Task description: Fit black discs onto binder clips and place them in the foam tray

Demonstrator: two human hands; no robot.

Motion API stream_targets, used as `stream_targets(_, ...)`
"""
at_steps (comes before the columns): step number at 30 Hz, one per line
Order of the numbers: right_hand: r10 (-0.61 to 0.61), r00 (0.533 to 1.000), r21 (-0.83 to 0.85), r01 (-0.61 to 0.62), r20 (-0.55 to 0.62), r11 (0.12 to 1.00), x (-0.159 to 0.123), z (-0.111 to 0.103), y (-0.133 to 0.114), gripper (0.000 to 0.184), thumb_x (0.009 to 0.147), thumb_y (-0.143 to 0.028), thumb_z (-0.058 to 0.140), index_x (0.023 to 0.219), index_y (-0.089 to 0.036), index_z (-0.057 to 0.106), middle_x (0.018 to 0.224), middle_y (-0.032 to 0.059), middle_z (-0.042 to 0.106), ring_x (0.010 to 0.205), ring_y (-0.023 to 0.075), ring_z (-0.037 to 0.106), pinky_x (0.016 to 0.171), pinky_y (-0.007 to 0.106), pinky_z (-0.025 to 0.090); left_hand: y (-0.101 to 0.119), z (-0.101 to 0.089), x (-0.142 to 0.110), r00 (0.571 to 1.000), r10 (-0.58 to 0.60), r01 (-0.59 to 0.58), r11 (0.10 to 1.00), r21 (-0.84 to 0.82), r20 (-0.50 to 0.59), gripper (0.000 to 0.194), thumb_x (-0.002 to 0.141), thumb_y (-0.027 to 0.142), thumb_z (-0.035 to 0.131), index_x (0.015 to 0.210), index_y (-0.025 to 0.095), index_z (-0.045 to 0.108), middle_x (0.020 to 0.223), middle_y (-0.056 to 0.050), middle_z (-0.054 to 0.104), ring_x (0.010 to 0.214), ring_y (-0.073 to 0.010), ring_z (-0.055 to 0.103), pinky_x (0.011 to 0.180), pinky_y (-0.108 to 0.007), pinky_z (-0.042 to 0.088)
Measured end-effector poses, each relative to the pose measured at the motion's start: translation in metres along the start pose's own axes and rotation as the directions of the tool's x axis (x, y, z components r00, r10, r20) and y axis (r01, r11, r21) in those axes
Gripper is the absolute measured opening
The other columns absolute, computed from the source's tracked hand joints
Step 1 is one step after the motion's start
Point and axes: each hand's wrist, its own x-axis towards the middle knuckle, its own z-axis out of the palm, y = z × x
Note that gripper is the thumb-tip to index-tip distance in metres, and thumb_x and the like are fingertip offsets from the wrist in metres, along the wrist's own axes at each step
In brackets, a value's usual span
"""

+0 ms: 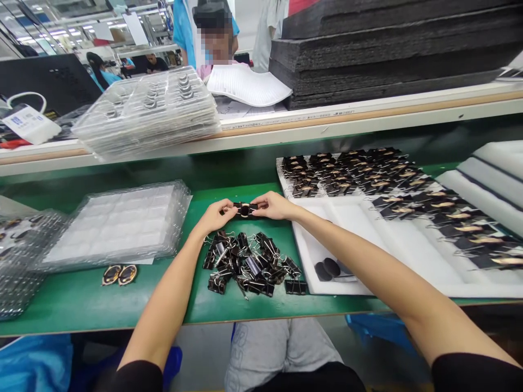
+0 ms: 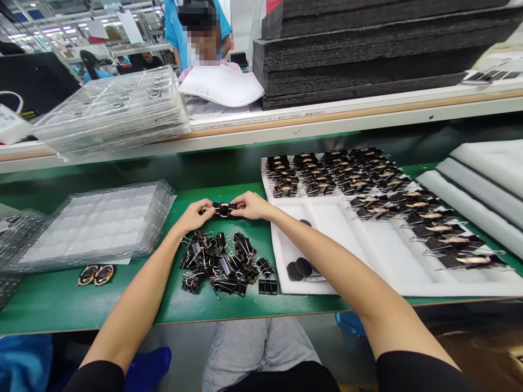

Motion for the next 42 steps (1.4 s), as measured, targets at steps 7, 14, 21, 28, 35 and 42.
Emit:
stream_targets(7, -0.011, 1.0, 0.109, 0.012, -0.015, 0.994, 0.003, 0.017, -0.001, 0.042, 0.078, -0.034, 0.083, 0.112, -0.012, 0.079, 0.079, 0.0028, 0.075, 0.07, 0.0143, 0.065, 0.069, 0.026, 0.052, 0.004, 0.003, 0.002, 0.994, -0.099, 0.091, 0.986, -0.141, -0.046, 0.045, 0.074, 0.056, 0.079, 0.095, 0.016, 0.076, 0.087, -0.006, 0.077, 0.08, -0.0224, 0.071, 0.074, -0.032, 0.054)
stream_targets(14, 0.045, 0.996, 0.129, -0.035, -0.079, 0.991, 0.001, 0.033, -0.005, 0.045, 0.082, -0.034, 0.08, 0.122, -0.012, 0.077, 0.081, 0.0024, 0.078, 0.079, 0.0188, 0.071, 0.078, 0.03, 0.057, 0.0, 0.006, 0.004, 0.977, -0.173, 0.128, 0.945, -0.302, -0.128, 0.039, 0.068, 0.049, 0.083, 0.085, 0.015, 0.077, 0.079, -0.005, 0.076, 0.072, -0.0192, 0.069, 0.069, -0.029, 0.054)
stream_targets(21, 0.052, 0.998, 0.121, -0.049, -0.026, 0.991, -0.002, 0.028, -0.016, 0.038, 0.084, -0.027, 0.077, 0.12, -0.015, 0.077, 0.097, 0.0046, 0.081, 0.092, 0.0216, 0.074, 0.085, 0.03, 0.056, 0.003, -0.001, 0.003, 0.985, -0.15, 0.125, 0.96, -0.25, -0.083, 0.046, 0.067, 0.054, 0.083, 0.087, 0.014, 0.076, 0.079, -0.005, 0.076, 0.071, -0.0197, 0.069, 0.068, -0.029, 0.053)
stream_targets(28, -0.043, 0.99, -0.344, -0.005, -0.132, 0.939, -0.016, 0.012, -0.059, 0.02, 0.082, -0.029, 0.082, 0.099, -0.019, 0.077, 0.085, 0.0006, 0.075, 0.078, 0.0154, 0.066, 0.072, 0.025, 0.046, 0.004, -0.007, 0.003, 0.999, -0.046, 0.039, 0.977, -0.211, -0.029, 0.068, 0.066, 0.072, 0.082, 0.105, 0.016, 0.075, 0.102, -0.012, 0.078, 0.091, -0.0263, 0.072, 0.078, -0.032, 0.055)
stream_targets(35, -0.197, 0.921, -0.511, -0.002, -0.336, 0.86, -0.137, -0.13, -0.086, 0.025, 0.086, -0.033, 0.078, 0.107, -0.019, 0.079, 0.101, 0.0049, 0.075, 0.093, 0.0212, 0.068, 0.085, 0.032, 0.049, -0.01, -0.006, 0.011, 0.984, -0.117, 0.034, 0.861, -0.508, -0.133, 0.072, 0.083, 0.085, 0.057, 0.119, 0.023, 0.067, 0.112, -0.012, 0.075, 0.089, -0.0229, 0.068, 0.076, -0.034, 0.053)
stream_targets(42, -0.096, 0.91, -0.668, -0.222, -0.404, 0.71, -0.29, -0.213, -0.003, 0.036, 0.089, -0.054, 0.07, 0.1, -0.022, 0.083, 0.103, 0.0113, 0.076, 0.099, 0.026, 0.07, 0.091, 0.04, 0.048, 0.001, 0.005, 0.015, 0.989, -0.093, 0.073, 0.983, -0.168, -0.117, 0.057, 0.091, 0.077, 0.052, 0.109, 0.026, 0.07, 0.102, -0.006, 0.075, 0.09, -0.0246, 0.065, 0.089, -0.041, 0.052)
